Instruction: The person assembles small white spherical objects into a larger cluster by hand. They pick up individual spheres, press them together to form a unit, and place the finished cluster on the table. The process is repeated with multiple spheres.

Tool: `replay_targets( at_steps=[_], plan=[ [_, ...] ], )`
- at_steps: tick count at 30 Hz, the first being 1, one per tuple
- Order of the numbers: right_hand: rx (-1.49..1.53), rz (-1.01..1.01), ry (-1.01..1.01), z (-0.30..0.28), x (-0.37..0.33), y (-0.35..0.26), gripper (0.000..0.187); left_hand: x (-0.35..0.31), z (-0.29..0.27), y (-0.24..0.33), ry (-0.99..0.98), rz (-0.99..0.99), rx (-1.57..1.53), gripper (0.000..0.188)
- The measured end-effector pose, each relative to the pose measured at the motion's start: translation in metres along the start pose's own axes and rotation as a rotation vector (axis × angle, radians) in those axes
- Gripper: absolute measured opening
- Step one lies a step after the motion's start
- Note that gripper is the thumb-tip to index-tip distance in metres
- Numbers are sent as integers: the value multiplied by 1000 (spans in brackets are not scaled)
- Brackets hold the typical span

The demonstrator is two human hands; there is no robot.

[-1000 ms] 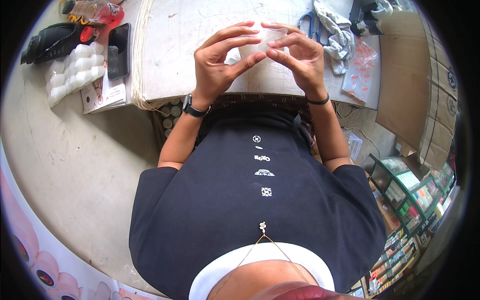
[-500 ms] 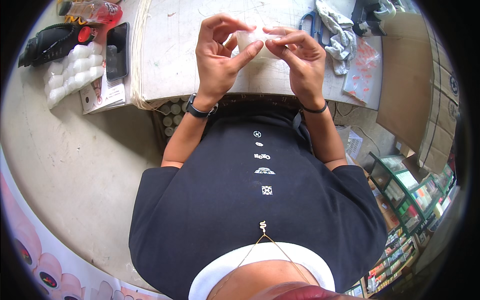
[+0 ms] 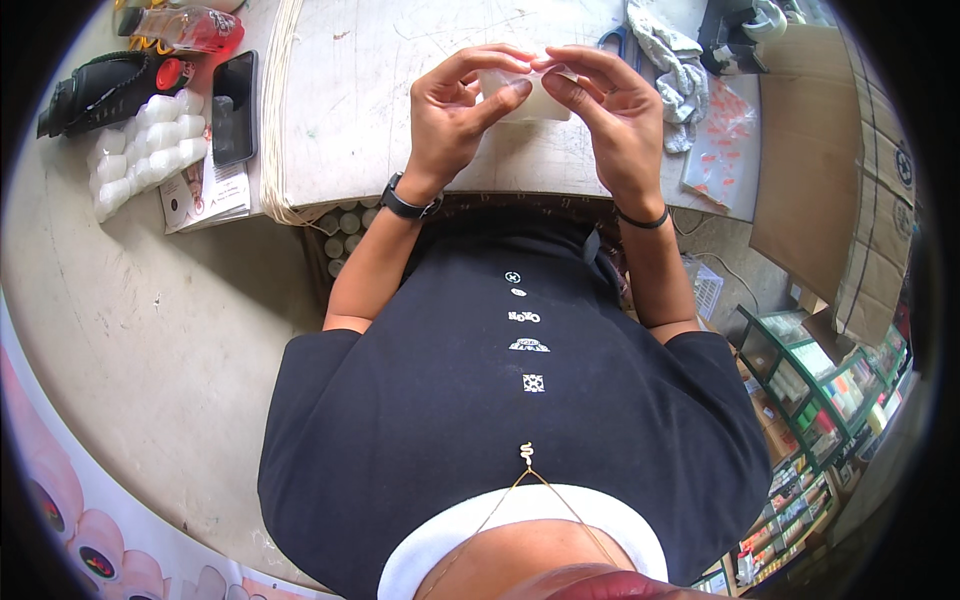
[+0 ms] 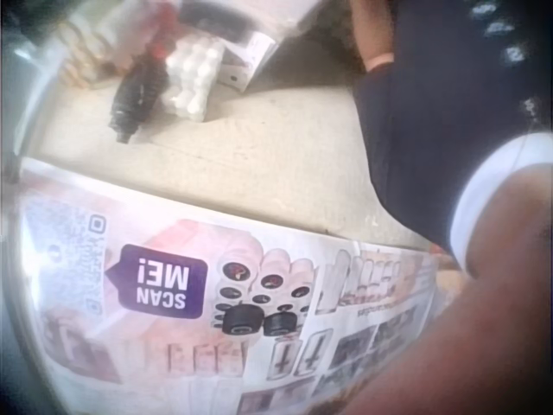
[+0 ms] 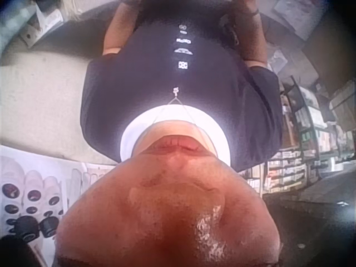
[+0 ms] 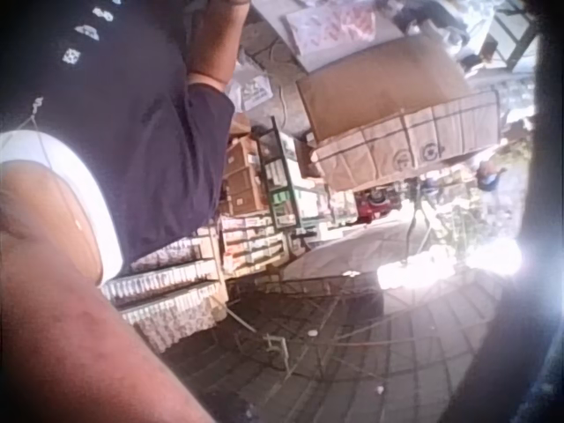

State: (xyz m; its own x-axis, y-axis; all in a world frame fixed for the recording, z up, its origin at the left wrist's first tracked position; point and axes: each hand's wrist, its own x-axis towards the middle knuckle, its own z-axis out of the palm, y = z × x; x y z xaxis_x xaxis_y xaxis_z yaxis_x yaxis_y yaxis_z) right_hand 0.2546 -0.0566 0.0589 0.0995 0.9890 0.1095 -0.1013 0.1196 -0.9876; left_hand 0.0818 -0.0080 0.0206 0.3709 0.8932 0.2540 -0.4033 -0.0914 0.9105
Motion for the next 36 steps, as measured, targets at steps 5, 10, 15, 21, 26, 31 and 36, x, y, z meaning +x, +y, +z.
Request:
replay_targets(
  at_steps=[5, 10, 15, 21, 26, 31, 36],
  plan=[
    [-155, -52, -115, -7, 3, -3, 23, 1, -3, -11, 20, 31, 37, 17],
    [-383, -297, -293, -25, 14, -7, 28, 3, -2, -5, -24, 60, 102, 17],
    [-549, -514, -349, -33, 22, -6, 45, 6, -1, -5, -60, 45, 55, 16],
    [-458, -585, -300, -34, 24, 12, 34, 9, -16, -10, -137, -30, -77, 17],
    [-426, -621, -282, -36, 26, 22, 30, 7, -10, -1, -189, 108, 106, 24],
    [-408, -639, -270, -39, 29, 22, 27, 19, -27, -18, -281, 404, 518, 42],
    [-515, -647, -169, -43, 23, 24, 24, 17, -13, -14, -198, 536, 693, 34]
  ],
)
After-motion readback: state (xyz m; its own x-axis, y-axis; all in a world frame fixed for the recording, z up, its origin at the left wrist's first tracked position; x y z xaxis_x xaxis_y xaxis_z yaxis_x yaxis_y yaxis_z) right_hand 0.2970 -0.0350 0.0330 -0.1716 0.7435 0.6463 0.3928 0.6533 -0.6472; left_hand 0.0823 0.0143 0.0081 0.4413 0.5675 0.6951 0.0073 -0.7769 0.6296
